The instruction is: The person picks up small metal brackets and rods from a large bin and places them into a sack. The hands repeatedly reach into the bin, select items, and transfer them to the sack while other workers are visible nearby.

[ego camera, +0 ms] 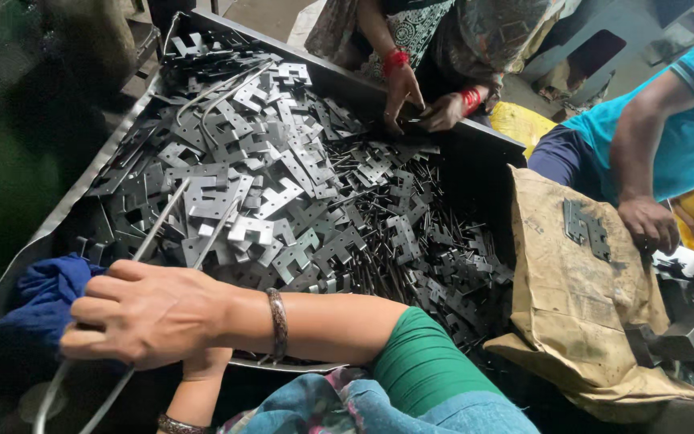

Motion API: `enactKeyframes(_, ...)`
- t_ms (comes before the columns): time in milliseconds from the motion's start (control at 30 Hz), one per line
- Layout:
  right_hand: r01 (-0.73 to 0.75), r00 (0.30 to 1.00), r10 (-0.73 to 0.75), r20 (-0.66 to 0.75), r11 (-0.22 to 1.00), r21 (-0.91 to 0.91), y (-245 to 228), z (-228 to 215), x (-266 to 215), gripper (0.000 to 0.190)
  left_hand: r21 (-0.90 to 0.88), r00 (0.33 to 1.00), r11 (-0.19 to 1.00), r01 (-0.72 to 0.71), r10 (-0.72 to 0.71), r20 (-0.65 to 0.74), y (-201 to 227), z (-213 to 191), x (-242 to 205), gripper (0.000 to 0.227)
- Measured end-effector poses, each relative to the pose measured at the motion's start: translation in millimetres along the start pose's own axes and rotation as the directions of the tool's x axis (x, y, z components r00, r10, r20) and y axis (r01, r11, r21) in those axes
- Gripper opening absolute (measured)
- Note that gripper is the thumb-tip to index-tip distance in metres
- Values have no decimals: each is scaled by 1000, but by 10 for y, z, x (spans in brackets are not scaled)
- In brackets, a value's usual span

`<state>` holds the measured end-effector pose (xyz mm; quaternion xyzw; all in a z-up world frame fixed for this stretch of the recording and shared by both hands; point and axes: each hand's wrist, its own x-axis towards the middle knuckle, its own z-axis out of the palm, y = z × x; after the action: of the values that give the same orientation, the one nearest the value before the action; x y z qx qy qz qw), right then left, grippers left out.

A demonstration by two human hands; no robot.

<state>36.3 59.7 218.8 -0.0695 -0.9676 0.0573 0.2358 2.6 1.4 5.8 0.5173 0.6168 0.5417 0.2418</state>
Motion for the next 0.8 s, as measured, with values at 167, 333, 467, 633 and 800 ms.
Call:
enactKeyframes(167,-304,946,319,61,936,-175,628,-181,-226,30,159,992,983,-94,107,-72,199,-176,-71,58)
enactKeyframes(333,-532,844,480,-240,808,-253,1521,-372,-866,32,105,945,947,-302,312,-101,460,-253,-60,67)
enactKeyframes(467,-608,754,539,-375,789,-87,1747,-75,-847,32,90,950,949,-304,309,-53,606,-247,50,73)
enactKeyframes(633,-585,769,518,-374,807,-84,1584,161,-643,26,105,967,961,-255,256,8,581,-245,-53,70)
enactKeyframes(800,-397,872,340,-352,912,-103,1367,6,-432,43,105,965,960,-261,257,57,488,-216,55,69)
